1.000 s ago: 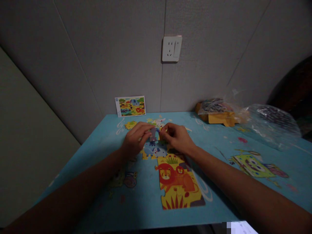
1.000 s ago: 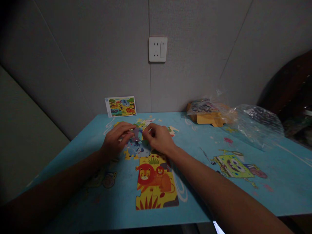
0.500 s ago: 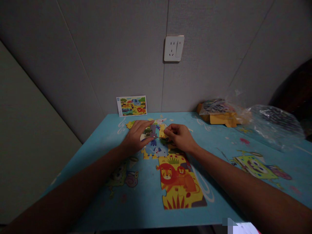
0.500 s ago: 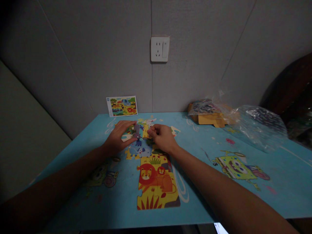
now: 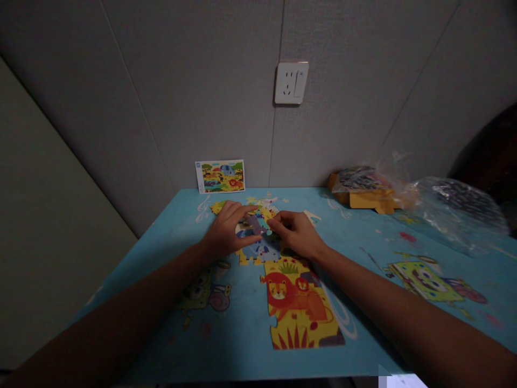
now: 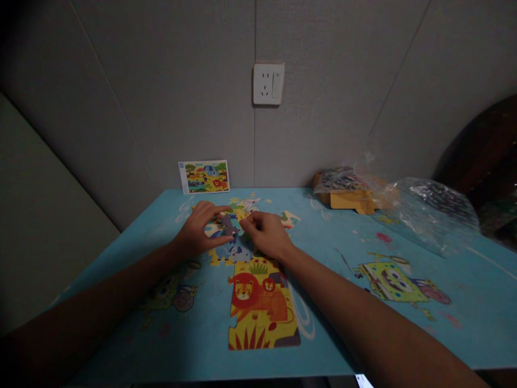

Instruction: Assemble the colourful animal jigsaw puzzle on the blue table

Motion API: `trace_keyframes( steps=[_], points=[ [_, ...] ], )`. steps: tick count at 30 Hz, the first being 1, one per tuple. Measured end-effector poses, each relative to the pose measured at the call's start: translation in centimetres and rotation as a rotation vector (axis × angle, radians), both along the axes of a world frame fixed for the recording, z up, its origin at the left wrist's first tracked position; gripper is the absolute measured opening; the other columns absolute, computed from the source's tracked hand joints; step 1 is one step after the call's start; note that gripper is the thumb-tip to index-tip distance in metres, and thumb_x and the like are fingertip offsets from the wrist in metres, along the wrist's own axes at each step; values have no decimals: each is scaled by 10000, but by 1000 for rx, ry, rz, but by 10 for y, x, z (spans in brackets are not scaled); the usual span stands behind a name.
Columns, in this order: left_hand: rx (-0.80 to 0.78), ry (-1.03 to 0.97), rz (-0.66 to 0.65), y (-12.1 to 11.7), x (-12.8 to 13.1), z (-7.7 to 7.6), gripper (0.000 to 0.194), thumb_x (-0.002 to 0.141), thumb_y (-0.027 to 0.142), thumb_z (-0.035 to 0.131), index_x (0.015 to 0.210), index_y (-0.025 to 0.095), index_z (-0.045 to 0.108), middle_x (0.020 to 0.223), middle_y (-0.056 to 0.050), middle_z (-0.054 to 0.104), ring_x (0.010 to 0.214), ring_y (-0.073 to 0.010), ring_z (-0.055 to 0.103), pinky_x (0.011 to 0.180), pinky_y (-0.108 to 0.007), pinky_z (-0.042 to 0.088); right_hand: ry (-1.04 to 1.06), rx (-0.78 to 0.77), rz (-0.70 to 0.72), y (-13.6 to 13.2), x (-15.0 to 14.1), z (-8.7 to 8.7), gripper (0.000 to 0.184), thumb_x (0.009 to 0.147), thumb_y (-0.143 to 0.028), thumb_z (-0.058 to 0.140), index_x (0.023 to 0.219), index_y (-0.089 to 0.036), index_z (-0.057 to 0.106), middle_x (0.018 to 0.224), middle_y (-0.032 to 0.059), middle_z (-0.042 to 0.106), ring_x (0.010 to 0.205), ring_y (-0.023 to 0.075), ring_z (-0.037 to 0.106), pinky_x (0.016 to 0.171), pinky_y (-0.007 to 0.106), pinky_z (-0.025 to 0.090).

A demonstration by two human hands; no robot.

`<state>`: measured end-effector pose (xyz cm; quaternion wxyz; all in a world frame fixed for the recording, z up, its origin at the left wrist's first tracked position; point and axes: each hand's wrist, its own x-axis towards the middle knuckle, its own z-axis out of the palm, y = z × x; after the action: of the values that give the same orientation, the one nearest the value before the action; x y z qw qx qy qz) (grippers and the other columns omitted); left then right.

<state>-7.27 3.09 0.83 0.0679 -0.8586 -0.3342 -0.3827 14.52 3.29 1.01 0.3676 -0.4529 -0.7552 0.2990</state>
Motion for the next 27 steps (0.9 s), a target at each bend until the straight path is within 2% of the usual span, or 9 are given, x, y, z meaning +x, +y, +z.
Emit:
trace_keyframes(
  steps=[12, 27],
  points=[
    [8, -79, -11, 0, 1, -1, 563, 753, 337, 762, 1234, 169, 523, 940, -56, 660, 942, -243, 548, 885, -395, 447, 55, 24, -34, -3, -2, 4, 368, 876, -496, 497, 708, -173, 554, 568, -31, 472, 523, 106, 390, 503, 241, 270],
    [-52, -99, 17, 0, 1, -2, 598, 728, 353, 784, 1241, 176, 531, 893, -40, 665, 949, -242, 554, 886, -398, 467, 28, 74, -18, -3, 0, 2, 396, 896, -509, 483, 709, -171, 572, 556, -34, 474, 520, 104, 392, 507, 246, 268]
  ],
)
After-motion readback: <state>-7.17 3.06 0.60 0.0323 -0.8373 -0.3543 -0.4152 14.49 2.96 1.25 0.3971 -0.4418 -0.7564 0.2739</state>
